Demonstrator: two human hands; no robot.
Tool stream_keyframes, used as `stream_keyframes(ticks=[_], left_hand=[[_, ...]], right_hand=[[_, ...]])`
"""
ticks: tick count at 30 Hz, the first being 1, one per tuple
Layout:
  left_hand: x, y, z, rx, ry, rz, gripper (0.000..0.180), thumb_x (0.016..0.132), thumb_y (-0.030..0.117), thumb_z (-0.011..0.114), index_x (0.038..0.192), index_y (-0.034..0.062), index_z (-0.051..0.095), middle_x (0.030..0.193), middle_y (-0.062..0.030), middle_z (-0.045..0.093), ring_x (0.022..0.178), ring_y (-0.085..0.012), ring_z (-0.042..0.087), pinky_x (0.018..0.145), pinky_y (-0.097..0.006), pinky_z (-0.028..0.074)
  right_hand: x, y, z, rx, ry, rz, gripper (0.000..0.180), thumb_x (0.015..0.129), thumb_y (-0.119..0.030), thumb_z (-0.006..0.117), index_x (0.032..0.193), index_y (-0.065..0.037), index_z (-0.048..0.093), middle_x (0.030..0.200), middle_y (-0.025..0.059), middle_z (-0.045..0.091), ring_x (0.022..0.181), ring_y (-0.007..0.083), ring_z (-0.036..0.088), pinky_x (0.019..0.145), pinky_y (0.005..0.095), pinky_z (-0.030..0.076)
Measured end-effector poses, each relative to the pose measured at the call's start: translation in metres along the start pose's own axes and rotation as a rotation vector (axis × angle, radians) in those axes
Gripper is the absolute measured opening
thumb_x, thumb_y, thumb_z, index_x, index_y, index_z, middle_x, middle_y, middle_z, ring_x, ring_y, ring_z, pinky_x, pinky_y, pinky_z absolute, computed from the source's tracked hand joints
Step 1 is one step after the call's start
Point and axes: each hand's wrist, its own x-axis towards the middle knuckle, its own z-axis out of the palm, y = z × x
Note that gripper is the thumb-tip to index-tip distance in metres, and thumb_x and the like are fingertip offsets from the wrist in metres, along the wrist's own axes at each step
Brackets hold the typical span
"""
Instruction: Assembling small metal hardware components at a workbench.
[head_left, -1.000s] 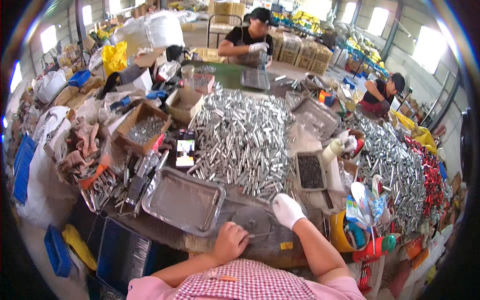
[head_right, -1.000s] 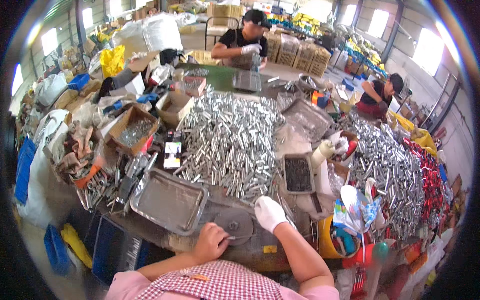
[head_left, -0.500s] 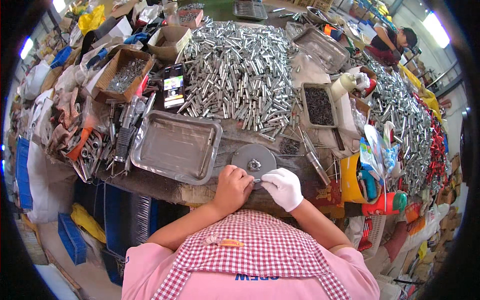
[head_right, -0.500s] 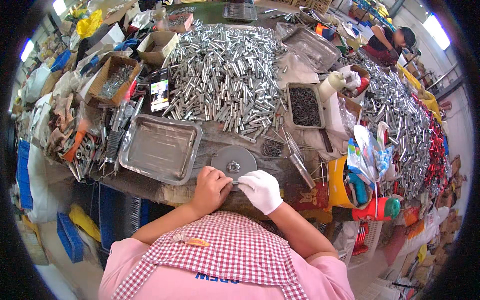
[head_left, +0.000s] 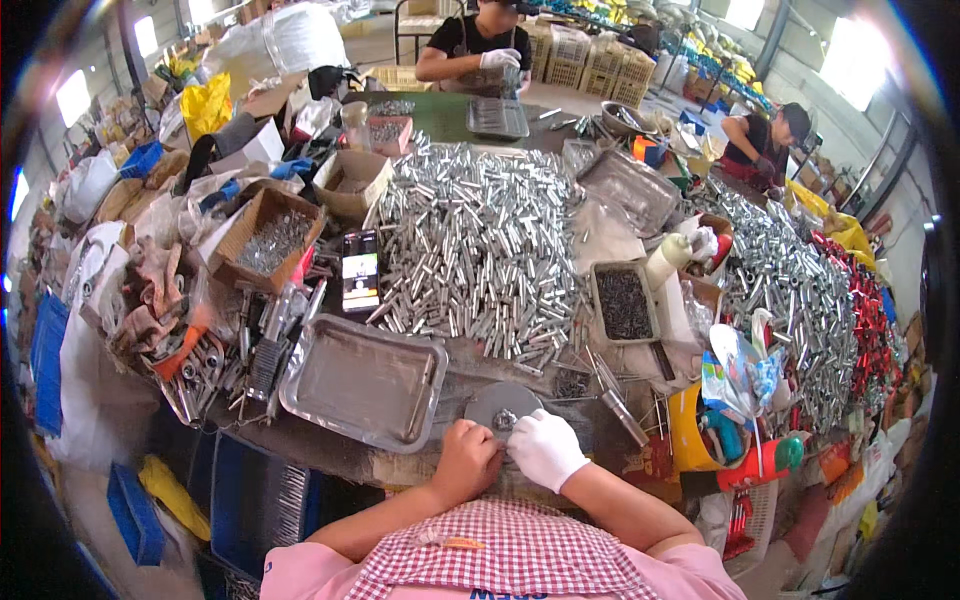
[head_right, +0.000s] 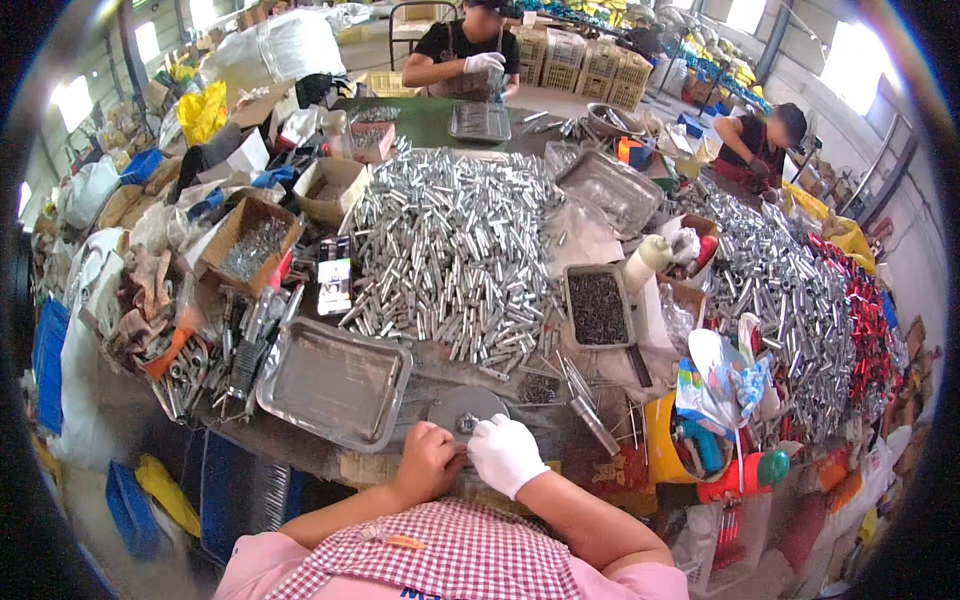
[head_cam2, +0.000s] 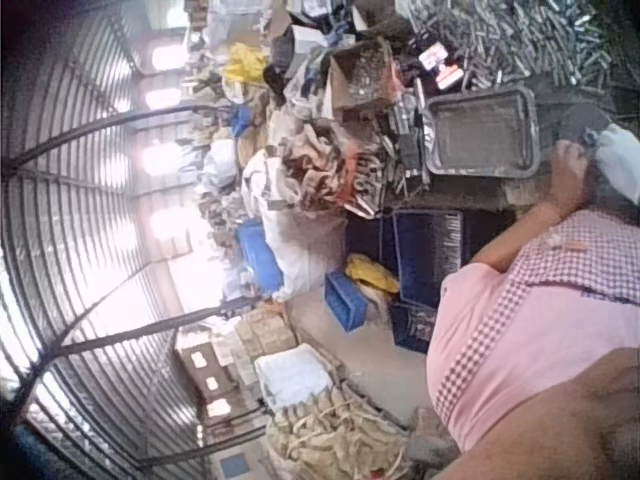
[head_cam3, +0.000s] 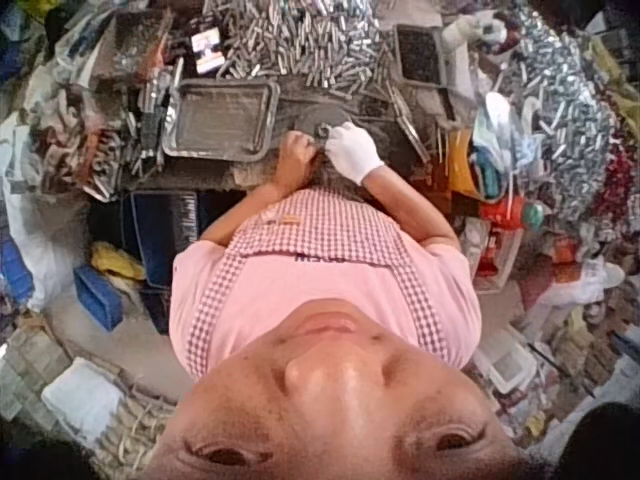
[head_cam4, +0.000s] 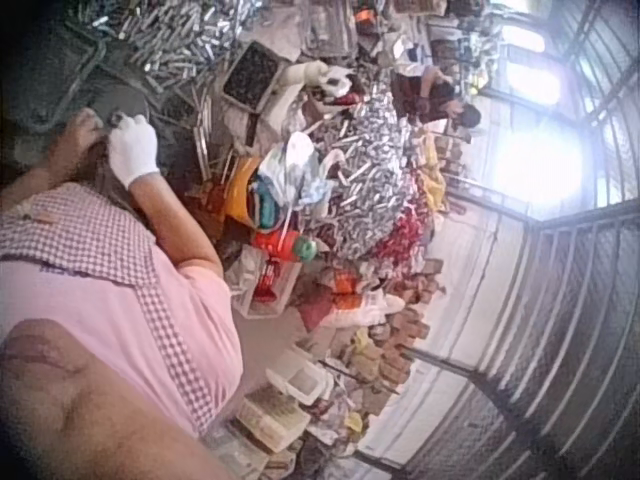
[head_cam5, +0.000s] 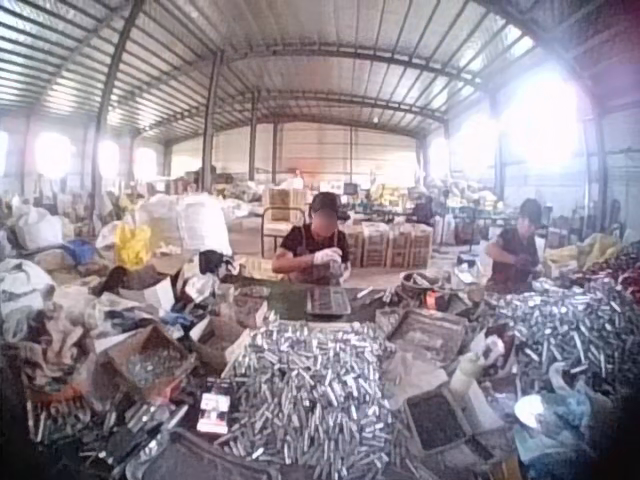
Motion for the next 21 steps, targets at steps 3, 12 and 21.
stream_keyframes(ticks=[3, 12, 21], left_hand=[[0.002, 0.001, -0.002, -0.002, -0.004, 0.002, 0.016, 0.068, 0.009, 0.077, 0.081, 0.0061, 0.069, 0.083, -0.0062, 0.06, 0.083, -0.0294, 0.055, 0.073, -0.042, 0.045], [0.006, 0.002, -0.003, 0.025, 0.01, 0.001, 0.012, 0.073, 0.012, 0.074, 0.083, 0.0079, 0.07, 0.084, -0.0059, 0.06, 0.085, -0.0286, 0.056, 0.073, -0.042, 0.046], [0.002, 0.004, -0.002, 0.001, -0.012, -0.005, 0.013, 0.076, 0.013, 0.074, 0.086, 0.0061, 0.071, 0.082, -0.0079, 0.06, 0.084, -0.03, 0.054, 0.075, -0.042, 0.045]], right_hand=[[0.01, 0.003, -0.006, 0.036, -0.075, 0.067, 0.014, 0.074, -0.022, 0.067, 0.068, -0.01, 0.068, 0.082, 0.0078, 0.064, 0.084, 0.029, 0.062, 0.07, 0.0403, 0.052], [0.0, 0.004, -0.006, 0.127, 0.16, 0.032, 0.012, 0.072, -0.024, 0.071, 0.075, -0.012, 0.069, 0.083, 0.0051, 0.061, 0.083, 0.027, 0.061, 0.07, 0.0411, 0.051], [-0.02, -0.009, 0.005, 0.073, 0.225, -0.016, 0.014, 0.072, -0.022, 0.07, 0.081, -0.013, 0.067, 0.085, 0.0041, 0.059, 0.083, 0.0252, 0.058, 0.072, 0.0398, 0.046]])
